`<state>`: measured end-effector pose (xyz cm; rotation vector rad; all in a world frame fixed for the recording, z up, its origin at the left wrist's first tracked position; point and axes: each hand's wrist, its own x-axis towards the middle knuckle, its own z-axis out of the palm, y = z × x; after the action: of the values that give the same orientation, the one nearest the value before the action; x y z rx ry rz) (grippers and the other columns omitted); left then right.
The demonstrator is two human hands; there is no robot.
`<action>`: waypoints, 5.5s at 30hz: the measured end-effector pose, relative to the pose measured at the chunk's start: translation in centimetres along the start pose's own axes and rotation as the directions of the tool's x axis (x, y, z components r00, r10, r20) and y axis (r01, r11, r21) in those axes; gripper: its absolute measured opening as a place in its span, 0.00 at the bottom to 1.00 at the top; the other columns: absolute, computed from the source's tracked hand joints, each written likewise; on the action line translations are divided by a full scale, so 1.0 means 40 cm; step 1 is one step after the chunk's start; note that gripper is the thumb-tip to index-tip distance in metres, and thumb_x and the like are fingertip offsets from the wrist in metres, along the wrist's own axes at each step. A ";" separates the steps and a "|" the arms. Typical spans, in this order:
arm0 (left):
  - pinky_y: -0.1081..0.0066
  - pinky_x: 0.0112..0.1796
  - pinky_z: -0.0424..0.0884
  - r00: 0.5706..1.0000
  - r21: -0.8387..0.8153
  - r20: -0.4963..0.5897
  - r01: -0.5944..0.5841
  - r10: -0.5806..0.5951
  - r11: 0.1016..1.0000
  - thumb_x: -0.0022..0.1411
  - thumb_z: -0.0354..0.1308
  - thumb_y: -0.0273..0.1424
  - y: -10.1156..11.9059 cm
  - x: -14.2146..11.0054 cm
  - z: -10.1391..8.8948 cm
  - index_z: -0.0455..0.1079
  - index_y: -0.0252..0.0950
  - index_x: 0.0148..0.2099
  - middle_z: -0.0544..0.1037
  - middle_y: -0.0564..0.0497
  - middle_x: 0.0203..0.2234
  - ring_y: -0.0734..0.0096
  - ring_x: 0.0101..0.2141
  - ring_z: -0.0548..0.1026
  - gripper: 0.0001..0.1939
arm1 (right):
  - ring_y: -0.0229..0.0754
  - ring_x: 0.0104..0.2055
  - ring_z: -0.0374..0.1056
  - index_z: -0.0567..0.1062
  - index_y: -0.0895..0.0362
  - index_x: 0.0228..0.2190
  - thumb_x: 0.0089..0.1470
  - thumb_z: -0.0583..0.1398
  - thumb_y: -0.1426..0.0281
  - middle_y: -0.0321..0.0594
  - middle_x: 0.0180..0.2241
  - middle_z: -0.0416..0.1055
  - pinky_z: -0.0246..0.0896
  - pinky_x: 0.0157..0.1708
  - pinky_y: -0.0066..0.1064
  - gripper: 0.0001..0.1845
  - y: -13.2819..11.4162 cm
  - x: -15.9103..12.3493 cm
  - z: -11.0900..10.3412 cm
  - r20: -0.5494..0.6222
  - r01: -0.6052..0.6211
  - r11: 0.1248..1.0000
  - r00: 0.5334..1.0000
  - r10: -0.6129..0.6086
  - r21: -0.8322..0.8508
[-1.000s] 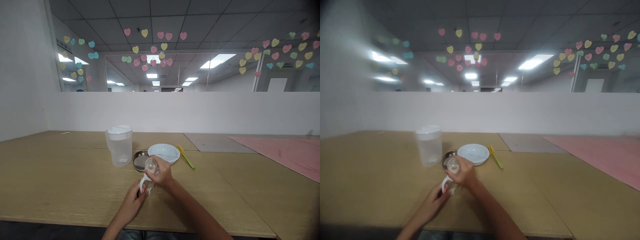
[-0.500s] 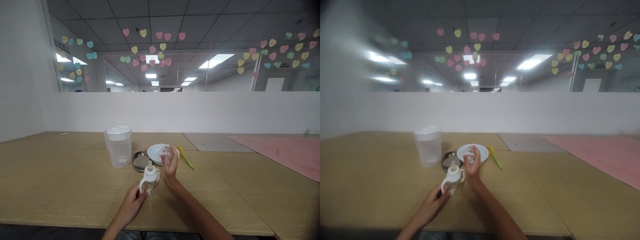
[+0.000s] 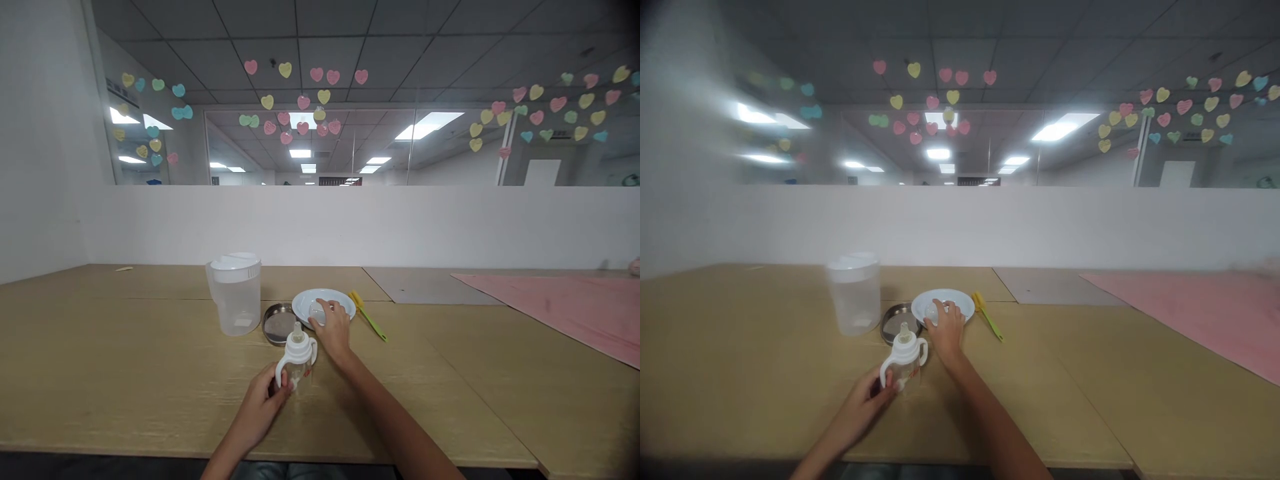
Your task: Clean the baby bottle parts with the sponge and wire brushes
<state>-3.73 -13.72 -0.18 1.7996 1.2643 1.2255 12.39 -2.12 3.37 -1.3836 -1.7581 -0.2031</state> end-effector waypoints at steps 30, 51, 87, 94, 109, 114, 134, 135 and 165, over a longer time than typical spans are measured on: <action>0.76 0.28 0.55 1.000 0.011 0.018 -0.001 0.000 1.000 0.55 0.50 0.42 0.012 -0.002 -0.003 0.57 0.36 0.26 0.59 0.57 0.21 0.74 0.25 0.59 0.15 | 0.43 0.36 0.66 0.73 0.59 0.28 0.58 0.48 0.64 0.44 0.30 0.73 0.45 0.40 0.35 0.18 0.015 -0.012 0.024 0.124 0.127 0.976 0.987 -0.106 -0.175; 0.70 0.41 0.65 0.994 -0.212 -0.105 0.007 -0.030 0.977 0.52 0.58 0.40 -0.006 -0.005 0.006 0.56 0.35 0.52 0.70 0.46 0.42 0.66 0.40 0.70 0.27 | 0.36 0.25 0.57 0.65 0.56 0.31 0.47 0.54 0.53 0.34 0.25 0.64 0.51 0.27 0.26 0.19 -0.082 -0.067 -0.060 0.024 0.399 0.756 0.877 -0.480 0.520; 0.69 0.38 0.65 0.998 -0.041 -0.010 0.060 -0.061 0.997 0.53 0.55 0.43 0.050 -0.013 -0.008 0.66 0.33 0.48 0.73 0.52 0.26 0.64 0.32 0.68 0.24 | 0.37 0.26 0.58 0.66 0.56 0.29 0.45 0.56 0.55 0.36 0.24 0.65 0.53 0.28 0.28 0.17 -0.077 -0.068 -0.055 0.001 0.414 0.710 0.864 -0.504 0.570; 0.75 0.28 0.62 0.996 -0.039 0.023 0.092 -0.092 0.995 0.55 0.52 0.44 0.036 -0.010 -0.006 0.67 0.31 0.36 0.69 0.54 0.23 0.74 0.23 0.62 0.19 | 0.34 0.28 0.58 0.66 0.57 0.28 0.33 0.67 0.59 0.33 0.28 0.63 0.53 0.27 0.24 0.22 -0.090 -0.040 -0.054 0.336 -0.099 0.550 0.875 -0.349 0.829; 0.74 0.30 0.63 0.998 -0.032 0.039 0.052 -0.051 0.998 0.56 0.52 0.44 0.019 -0.007 -0.010 0.65 0.32 0.49 0.71 0.54 0.25 0.74 0.24 0.63 0.24 | 0.39 0.44 0.63 0.69 0.54 0.45 0.31 0.69 0.69 0.38 0.39 0.67 0.55 0.44 0.30 0.34 -0.044 -0.002 -0.048 0.560 -0.456 0.324 0.660 -0.501 0.829; 0.70 0.38 0.66 0.998 -0.029 0.021 0.064 -0.064 0.998 0.55 0.52 0.47 0.021 -0.005 -0.010 0.67 0.31 0.48 0.75 0.46 0.37 0.66 0.32 0.71 0.26 | 0.37 0.35 0.66 0.65 0.52 0.48 0.33 0.68 0.68 0.37 0.34 0.68 0.61 0.39 0.32 0.37 -0.023 0.023 -0.024 0.420 -0.365 0.254 0.883 -0.209 0.895; 0.63 0.50 0.61 0.999 -0.009 0.044 -0.002 0.002 1.000 0.57 0.51 0.44 0.032 -0.008 -0.009 0.63 0.33 0.54 0.73 0.45 0.45 0.59 0.45 0.70 0.27 | 0.39 0.39 0.67 0.71 0.55 0.44 0.37 0.67 0.66 0.41 0.36 0.70 0.60 0.42 0.33 0.28 -0.035 0.018 -0.054 0.495 -0.452 0.204 0.808 -0.318 0.868; 0.63 0.52 0.58 0.999 -0.016 0.037 -0.033 0.034 0.999 0.57 0.52 0.43 0.031 -0.008 -0.009 0.61 0.34 0.55 0.71 0.45 0.48 0.58 0.48 0.67 0.28 | 0.38 0.37 0.67 0.72 0.56 0.42 0.39 0.66 0.64 0.41 0.36 0.71 0.60 0.41 0.32 0.25 -0.038 0.018 -0.052 0.499 -0.465 0.181 0.821 -0.277 0.866; 0.61 0.57 0.48 0.999 -0.042 0.047 -0.018 0.020 0.999 0.57 0.52 0.41 0.029 -0.009 -0.010 0.52 0.36 0.61 0.61 0.45 0.57 0.58 0.57 0.56 0.32 | 0.34 0.27 0.65 0.72 0.57 0.34 0.39 0.66 0.64 0.36 0.29 0.70 0.62 0.35 0.30 0.18 -0.033 0.041 -0.080 0.443 -0.460 -0.187 0.888 -0.128 0.868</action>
<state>-3.71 -14.46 0.84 1.8043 1.1892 1.2043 12.90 -3.35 6.95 -0.2866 -1.1757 1.5380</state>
